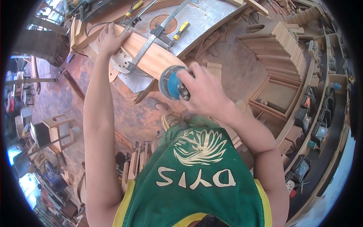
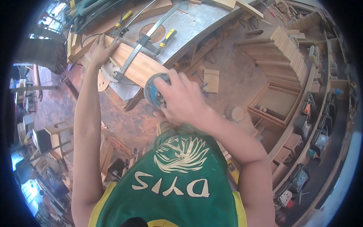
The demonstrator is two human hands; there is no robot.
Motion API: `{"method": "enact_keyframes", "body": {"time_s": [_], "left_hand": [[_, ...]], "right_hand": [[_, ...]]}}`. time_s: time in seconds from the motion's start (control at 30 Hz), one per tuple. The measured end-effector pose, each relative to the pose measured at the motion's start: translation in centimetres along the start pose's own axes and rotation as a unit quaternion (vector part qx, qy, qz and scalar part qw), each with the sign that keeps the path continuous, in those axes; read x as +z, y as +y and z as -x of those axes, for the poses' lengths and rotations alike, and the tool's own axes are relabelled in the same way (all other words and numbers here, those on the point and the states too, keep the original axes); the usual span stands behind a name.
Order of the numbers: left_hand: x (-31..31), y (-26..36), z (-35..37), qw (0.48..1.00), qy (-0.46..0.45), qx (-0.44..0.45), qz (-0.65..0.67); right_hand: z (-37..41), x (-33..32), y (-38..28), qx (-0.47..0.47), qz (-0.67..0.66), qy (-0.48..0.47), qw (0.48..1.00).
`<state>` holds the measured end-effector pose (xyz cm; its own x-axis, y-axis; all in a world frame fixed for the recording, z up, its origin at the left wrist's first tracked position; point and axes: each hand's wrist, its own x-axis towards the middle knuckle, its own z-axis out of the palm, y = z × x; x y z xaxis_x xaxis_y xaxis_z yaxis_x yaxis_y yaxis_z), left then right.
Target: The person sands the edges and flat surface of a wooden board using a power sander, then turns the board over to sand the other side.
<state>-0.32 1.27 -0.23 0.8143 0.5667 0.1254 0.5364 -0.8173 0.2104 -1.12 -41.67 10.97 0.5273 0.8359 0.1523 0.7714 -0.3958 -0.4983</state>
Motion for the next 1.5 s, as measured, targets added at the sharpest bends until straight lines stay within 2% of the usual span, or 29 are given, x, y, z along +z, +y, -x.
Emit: {"method": "enact_keyframes", "body": {"time_s": [0.2, 0.43, 0.53, 0.63, 0.73, 0.97, 1.07, 1.3, 1.5], "left_hand": [[-0.2, 0.3, 0.3, 1.000, 0.011, 0.005, 0.014], [-0.2, 1.2, 1.1, 0.999, 0.028, -0.016, -0.006], [0.8, 0.5, 0.3, 0.999, 0.033, -0.010, -0.009], [0.9, 0.3, 0.3, 0.999, 0.032, -0.002, 0.005], [0.5, 0.5, 0.6, 1.000, 0.028, -0.010, -0.001], [0.3, 1.0, 0.5, 1.000, 0.015, -0.022, -0.003], [-0.3, 1.5, 0.8, 1.000, -0.002, -0.029, -0.009], [-0.2, 1.2, 0.5, 1.000, -0.002, -0.022, -0.012], [-0.7, 1.5, 0.8, 0.999, -0.005, -0.032, -0.016]], "right_hand": [[-3.4, -1.6, -1.7, -0.002, 0.060, -0.086, 0.995], [-4.1, -1.5, 0.0, 0.040, 0.067, -0.070, 0.995], [-3.5, -0.9, -1.9, 0.009, 0.073, -0.097, 0.993], [-3.6, -1.0, -0.8, 0.002, 0.084, -0.053, 0.995], [-4.4, -1.8, 0.9, 0.044, 0.088, -0.062, 0.993], [-3.3, -1.0, -0.7, 0.009, 0.087, -0.047, 0.995], [-3.9, -1.8, 0.9, 0.062, 0.105, -0.030, 0.992], [-3.1, -0.7, -1.9, 0.002, 0.097, -0.064, 0.993], [-4.3, -1.9, -0.3, 0.035, 0.132, -0.061, 0.989]]}}
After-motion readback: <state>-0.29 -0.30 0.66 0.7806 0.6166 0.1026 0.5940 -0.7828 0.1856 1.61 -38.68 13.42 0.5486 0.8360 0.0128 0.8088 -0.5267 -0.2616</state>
